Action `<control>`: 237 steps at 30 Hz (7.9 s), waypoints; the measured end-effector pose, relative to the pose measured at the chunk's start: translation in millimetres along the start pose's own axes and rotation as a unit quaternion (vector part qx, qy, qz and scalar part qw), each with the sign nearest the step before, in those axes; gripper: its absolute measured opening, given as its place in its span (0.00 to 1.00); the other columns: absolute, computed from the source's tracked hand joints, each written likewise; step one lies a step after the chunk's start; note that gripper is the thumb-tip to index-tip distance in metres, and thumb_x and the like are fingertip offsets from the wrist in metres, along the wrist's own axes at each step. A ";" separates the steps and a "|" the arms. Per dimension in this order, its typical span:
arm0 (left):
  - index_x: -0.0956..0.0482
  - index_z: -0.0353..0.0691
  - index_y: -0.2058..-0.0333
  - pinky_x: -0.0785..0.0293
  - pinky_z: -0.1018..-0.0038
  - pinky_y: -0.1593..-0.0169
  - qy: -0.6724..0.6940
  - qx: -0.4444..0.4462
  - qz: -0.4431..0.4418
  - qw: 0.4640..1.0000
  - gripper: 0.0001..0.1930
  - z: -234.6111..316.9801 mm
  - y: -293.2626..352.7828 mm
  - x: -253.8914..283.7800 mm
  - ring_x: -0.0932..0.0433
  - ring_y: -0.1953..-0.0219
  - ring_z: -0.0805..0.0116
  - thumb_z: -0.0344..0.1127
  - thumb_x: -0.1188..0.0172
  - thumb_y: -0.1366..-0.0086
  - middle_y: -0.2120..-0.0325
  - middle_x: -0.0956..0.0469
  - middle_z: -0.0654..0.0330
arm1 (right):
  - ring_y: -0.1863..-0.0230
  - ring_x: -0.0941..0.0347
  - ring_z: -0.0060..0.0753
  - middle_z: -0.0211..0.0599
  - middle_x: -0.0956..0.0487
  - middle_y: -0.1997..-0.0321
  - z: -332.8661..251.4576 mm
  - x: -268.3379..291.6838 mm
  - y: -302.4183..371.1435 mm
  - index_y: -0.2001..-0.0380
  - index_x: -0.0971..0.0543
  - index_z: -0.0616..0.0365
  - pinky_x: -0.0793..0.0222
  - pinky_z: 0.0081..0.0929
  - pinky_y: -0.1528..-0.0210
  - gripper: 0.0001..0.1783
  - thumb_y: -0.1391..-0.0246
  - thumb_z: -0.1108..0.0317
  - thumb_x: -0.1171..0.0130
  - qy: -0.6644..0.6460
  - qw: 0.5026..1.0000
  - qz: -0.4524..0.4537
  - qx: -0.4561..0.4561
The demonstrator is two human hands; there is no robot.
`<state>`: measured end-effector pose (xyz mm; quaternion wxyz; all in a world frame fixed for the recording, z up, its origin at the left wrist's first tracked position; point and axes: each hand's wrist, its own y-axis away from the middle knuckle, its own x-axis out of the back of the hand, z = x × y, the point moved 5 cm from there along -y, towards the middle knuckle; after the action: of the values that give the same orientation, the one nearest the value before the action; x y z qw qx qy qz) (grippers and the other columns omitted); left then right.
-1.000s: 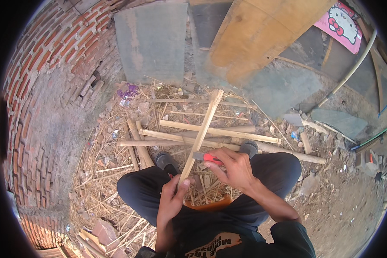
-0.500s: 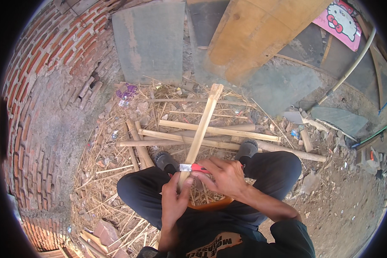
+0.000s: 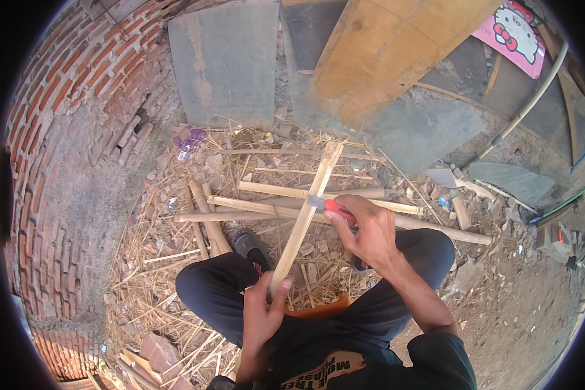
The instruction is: The person sits on the ground and uses a red utility knife to shave thin strips off a long, thin piece of wood. They hold the wood with their left hand and scrape the blade along its length with their right hand, creating wood shavings.
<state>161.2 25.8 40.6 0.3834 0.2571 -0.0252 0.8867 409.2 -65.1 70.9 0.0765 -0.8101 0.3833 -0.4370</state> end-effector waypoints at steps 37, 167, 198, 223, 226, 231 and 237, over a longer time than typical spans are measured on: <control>0.15 0.33 0.54 0.31 0.70 0.76 -0.012 -0.027 0.052 0.998 0.13 12.0 -3.0 7.4 0.24 0.84 0.67 0.39 0.29 0.26 0.79 0.17 0.53 | 0.75 0.16 0.41 0.33 0.14 0.68 -20.6 -12.6 16.4 0.57 0.13 0.53 0.25 0.39 0.74 0.16 0.39 0.54 0.25 0.012 0.995 -0.066 0.079; 0.13 0.35 0.57 0.34 0.70 0.75 -0.019 0.001 -0.046 0.999 0.10 -26.9 10.0 24.8 0.27 0.83 0.69 0.37 0.29 0.28 0.82 0.22 0.56 | 0.56 0.21 0.24 0.35 0.13 0.62 46.1 8.0 -69.7 0.60 0.15 0.66 0.25 0.29 0.49 0.05 0.32 0.74 0.34 -0.226 0.884 -0.404 -0.060; 0.14 0.34 0.47 0.46 0.77 0.72 0.239 0.076 -0.081 0.965 0.22 -44.0 -6.8 37.4 0.42 0.77 0.82 0.47 0.50 0.14 0.80 0.39 0.73 | 0.58 0.15 0.55 0.52 0.14 0.57 4.9 20.5 -51.4 0.50 0.19 0.61 0.21 0.43 0.51 0.17 0.29 0.58 0.34 -0.094 0.986 -0.127 -0.062; 0.21 0.34 0.65 0.41 0.69 0.70 0.115 -0.009 -0.014 0.993 0.29 -9.4 -17.5 12.2 0.38 0.76 0.74 0.53 0.58 0.13 0.80 0.36 0.66 | 0.74 0.18 0.39 0.34 0.16 0.66 -61.6 -42.6 19.9 0.53 0.12 0.56 0.23 0.35 0.73 0.18 0.42 0.58 0.22 -0.065 0.979 -0.098 0.165; 0.22 0.34 0.66 0.41 0.70 0.70 0.126 0.005 -0.022 0.992 0.30 -20.2 -15.5 9.3 0.38 0.76 0.75 0.53 0.58 0.13 0.79 0.35 0.67 | 0.74 0.17 0.39 0.34 0.16 0.67 -61.7 -42.6 20.8 0.54 0.12 0.56 0.23 0.34 0.73 0.18 0.42 0.58 0.21 -0.058 0.979 -0.102 0.169; 0.23 0.35 0.67 0.41 0.72 0.70 0.137 0.012 -0.046 0.989 0.30 -27.9 -14.1 6.7 0.38 0.75 0.77 0.55 0.58 0.13 0.78 0.34 0.68 | 0.72 0.14 0.38 0.33 0.14 0.65 -54.1 -44.0 23.6 0.54 0.11 0.51 0.21 0.35 0.73 0.15 0.38 0.55 0.25 -0.034 0.984 -0.083 0.155; 0.24 0.37 0.68 0.46 0.74 0.73 0.171 0.052 -0.100 0.979 0.31 -38.4 27.0 5.9 0.41 0.78 0.79 0.56 0.59 0.13 0.80 0.37 0.70 | 0.69 0.14 0.47 0.51 0.12 0.66 34.5 0.0 -42.0 0.53 0.12 0.63 0.22 0.39 0.64 0.16 0.32 0.59 0.30 0.010 0.997 0.037 -0.063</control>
<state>122.3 20.0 14.2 0.4553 0.1228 0.1127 0.8746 458.9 -43.2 69.2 0.0374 -0.7943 0.4403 -0.4168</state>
